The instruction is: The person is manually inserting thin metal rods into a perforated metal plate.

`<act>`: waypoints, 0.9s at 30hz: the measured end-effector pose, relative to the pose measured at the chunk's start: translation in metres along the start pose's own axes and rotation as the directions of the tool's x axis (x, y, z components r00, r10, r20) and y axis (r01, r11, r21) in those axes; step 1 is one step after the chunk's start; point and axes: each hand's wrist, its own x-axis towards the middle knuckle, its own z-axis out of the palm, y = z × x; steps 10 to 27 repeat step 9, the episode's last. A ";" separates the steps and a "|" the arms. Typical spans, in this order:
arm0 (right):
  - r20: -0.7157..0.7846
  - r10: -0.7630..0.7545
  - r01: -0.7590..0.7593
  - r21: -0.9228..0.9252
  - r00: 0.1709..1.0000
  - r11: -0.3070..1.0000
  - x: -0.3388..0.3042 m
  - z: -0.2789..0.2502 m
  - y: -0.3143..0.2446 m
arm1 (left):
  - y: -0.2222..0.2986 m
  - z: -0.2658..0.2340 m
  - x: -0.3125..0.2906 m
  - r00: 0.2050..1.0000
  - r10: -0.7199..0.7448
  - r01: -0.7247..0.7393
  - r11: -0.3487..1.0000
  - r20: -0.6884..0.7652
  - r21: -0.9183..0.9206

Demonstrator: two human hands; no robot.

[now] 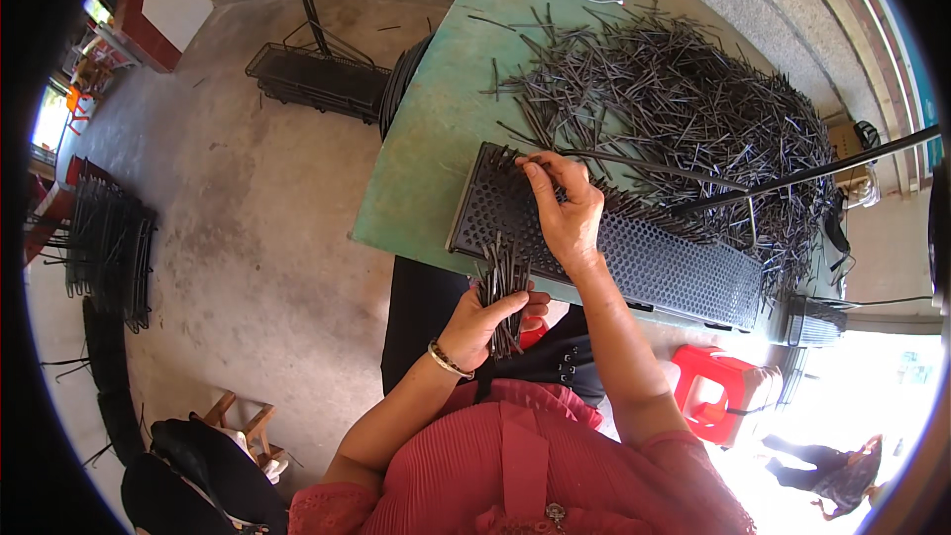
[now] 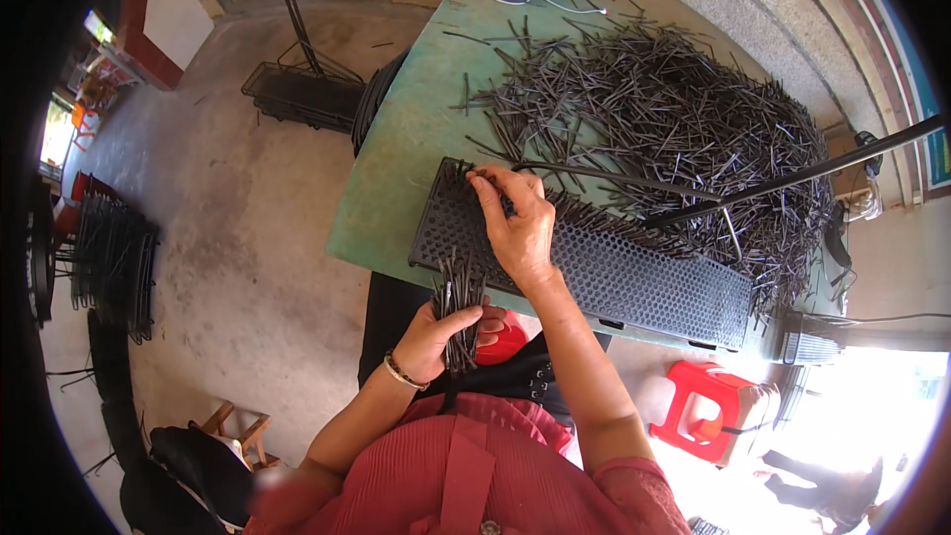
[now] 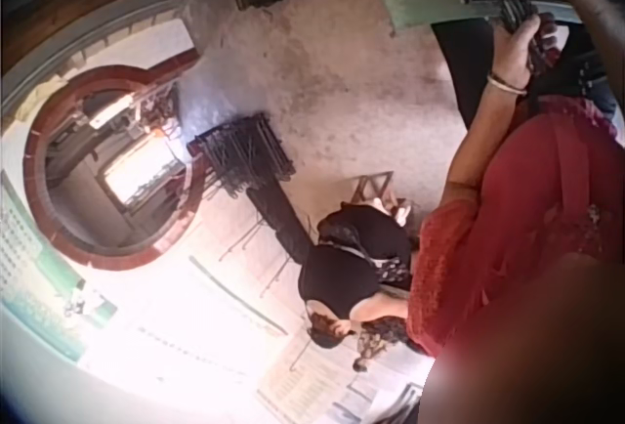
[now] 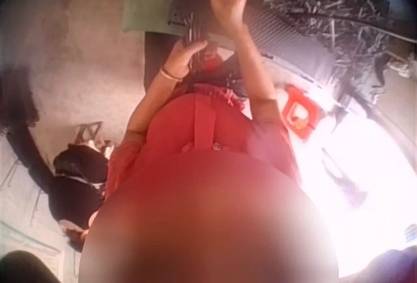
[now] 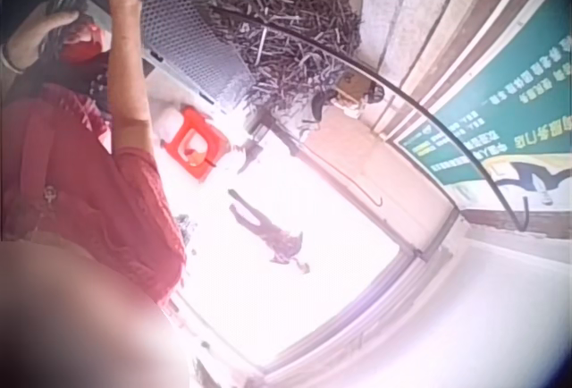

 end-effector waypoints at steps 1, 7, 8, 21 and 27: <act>0.001 0.000 0.000 0.001 1.000 1.000 -0.001 0.000 0.000 | 0.000 -0.001 0.000 1.000 0.002 -0.002 1.000 0.003 -0.003; 0.018 -0.153 0.153 -0.238 0.988 0.959 -0.001 -0.002 -0.008 | 0.001 -0.002 0.000 1.000 0.003 -0.003 1.000 0.006 0.008; 0.025 -0.172 0.173 -0.256 0.985 0.951 -0.001 -0.001 -0.007 | 0.000 -0.003 0.000 1.000 0.002 -0.002 1.000 0.015 0.012; 0.031 -0.191 0.192 -0.272 0.981 0.943 -0.003 0.001 -0.006 | 0.000 -0.003 0.000 1.000 0.002 -0.002 1.000 0.023 0.016; 0.031 -0.191 0.192 -0.272 0.981 0.943 -0.003 0.001 -0.006 | 0.000 -0.003 0.000 1.000 0.002 -0.002 1.000 0.023 0.016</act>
